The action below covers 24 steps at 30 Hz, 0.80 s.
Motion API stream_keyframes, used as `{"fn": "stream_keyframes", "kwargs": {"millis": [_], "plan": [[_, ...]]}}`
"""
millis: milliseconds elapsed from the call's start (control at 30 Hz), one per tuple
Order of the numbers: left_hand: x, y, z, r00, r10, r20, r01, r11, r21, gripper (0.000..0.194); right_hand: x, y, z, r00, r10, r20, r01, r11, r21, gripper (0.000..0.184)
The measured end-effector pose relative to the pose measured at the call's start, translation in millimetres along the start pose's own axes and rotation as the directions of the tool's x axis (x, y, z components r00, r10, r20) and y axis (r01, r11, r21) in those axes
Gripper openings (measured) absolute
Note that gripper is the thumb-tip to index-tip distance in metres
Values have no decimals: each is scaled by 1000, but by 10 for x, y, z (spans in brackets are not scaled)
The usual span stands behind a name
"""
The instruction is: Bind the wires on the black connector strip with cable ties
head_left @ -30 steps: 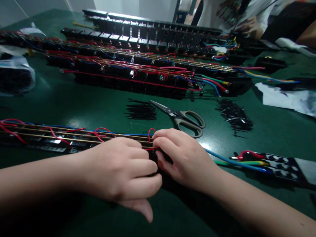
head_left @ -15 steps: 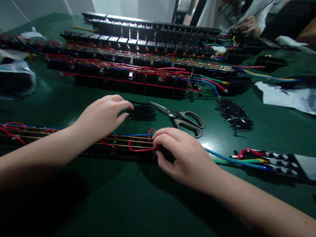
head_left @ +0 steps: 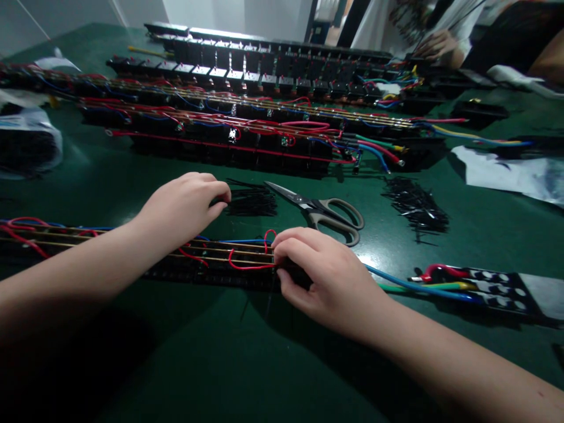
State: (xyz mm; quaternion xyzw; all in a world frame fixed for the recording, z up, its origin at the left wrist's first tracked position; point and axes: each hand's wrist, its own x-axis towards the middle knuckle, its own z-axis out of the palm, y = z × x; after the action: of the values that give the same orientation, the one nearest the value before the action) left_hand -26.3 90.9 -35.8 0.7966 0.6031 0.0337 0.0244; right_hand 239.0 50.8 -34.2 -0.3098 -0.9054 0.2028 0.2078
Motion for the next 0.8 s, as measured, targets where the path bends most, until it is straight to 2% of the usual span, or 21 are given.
{"fn": "stream_keyframes", "kwargs": {"millis": [367, 633, 733, 800], "plan": [[-12, 17, -6, 1000, 15, -28, -15, 1000, 18, 26, 13, 2, -15, 1000, 7, 12, -7, 1000, 28, 12], [-26, 14, -16, 998, 42, -38, -43, 998, -35, 23, 9, 16, -22, 1000, 3, 21, -4, 999, 45, 12], [-54, 30, -41, 993, 73, -91, -77, 996, -42, 24, 11, 5, -44, 999, 20, 34, -23, 996, 90, 12], [-88, 57, -64, 969, 149, -197, -159, 986, -38, 24, 19, 3, -68, 998, 62, 12, -63, 986, 155, 11]]}}
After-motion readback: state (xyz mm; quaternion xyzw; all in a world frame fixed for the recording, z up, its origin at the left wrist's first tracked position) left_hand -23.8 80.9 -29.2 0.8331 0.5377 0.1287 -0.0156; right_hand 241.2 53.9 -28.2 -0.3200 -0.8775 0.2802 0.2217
